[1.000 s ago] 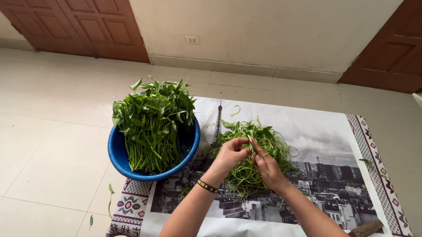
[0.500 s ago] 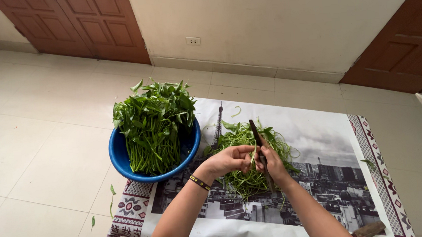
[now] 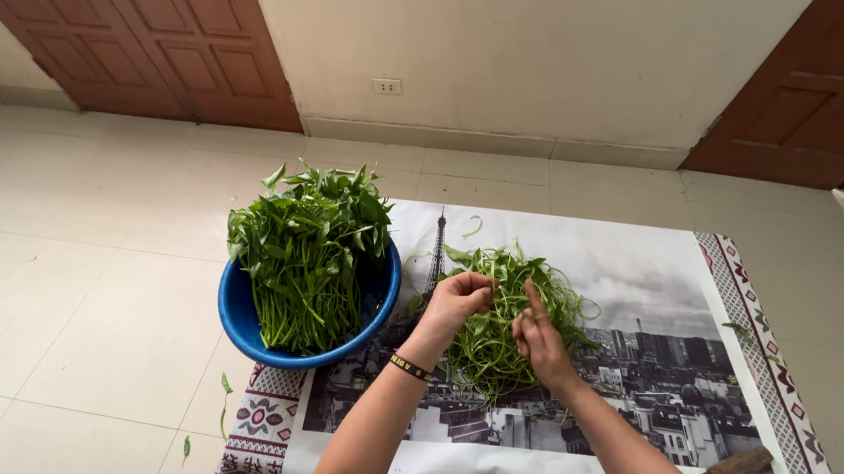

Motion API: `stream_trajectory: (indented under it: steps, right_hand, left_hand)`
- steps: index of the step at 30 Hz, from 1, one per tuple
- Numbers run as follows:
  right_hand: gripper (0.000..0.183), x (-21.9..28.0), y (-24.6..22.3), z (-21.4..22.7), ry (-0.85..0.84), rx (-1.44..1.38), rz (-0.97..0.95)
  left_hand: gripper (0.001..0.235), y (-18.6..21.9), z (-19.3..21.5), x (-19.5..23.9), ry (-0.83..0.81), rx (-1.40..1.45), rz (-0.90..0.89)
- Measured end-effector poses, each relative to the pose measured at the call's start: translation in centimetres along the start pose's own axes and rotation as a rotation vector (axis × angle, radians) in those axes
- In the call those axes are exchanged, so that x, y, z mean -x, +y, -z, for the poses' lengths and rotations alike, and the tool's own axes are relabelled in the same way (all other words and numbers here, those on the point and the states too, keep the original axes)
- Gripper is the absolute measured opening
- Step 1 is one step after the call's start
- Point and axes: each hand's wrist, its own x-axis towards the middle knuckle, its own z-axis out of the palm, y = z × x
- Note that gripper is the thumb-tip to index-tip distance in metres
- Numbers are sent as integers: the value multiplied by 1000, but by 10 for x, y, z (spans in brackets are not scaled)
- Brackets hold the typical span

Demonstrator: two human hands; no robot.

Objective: The person strips leaves from water spinach stalks by hand and using a knife, placing the leaves on the table.

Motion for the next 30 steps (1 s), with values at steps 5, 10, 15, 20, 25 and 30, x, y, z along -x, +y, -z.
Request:
stream_trajectory:
  steps: [5, 10, 15, 20, 25, 30]
  right_hand:
    - [67, 13, -16, -9, -119, 67, 78]
    - [64, 7, -24, -13, -82, 4, 92]
    - [51, 3, -31, -15, -9, 48, 106]
    - [55, 0, -40, -8, -14, -20, 42]
    - [54, -7, -44, 4, -55, -8, 64]
    - [53, -8, -53, 7, -66, -59, 2]
  left_hand:
    - [17, 7, -25, 13, 127, -179, -111]
    - [15, 36, -46, 42, 246, -440, -174]
    - [15, 47, -61, 57, 293, -469, -232]
    - [26, 60, -65, 69, 280, -758, -434]
    - [55, 84, -53, 77, -21, -867, -238]
    - [103, 89, -34, 70, -496, -726, 18]
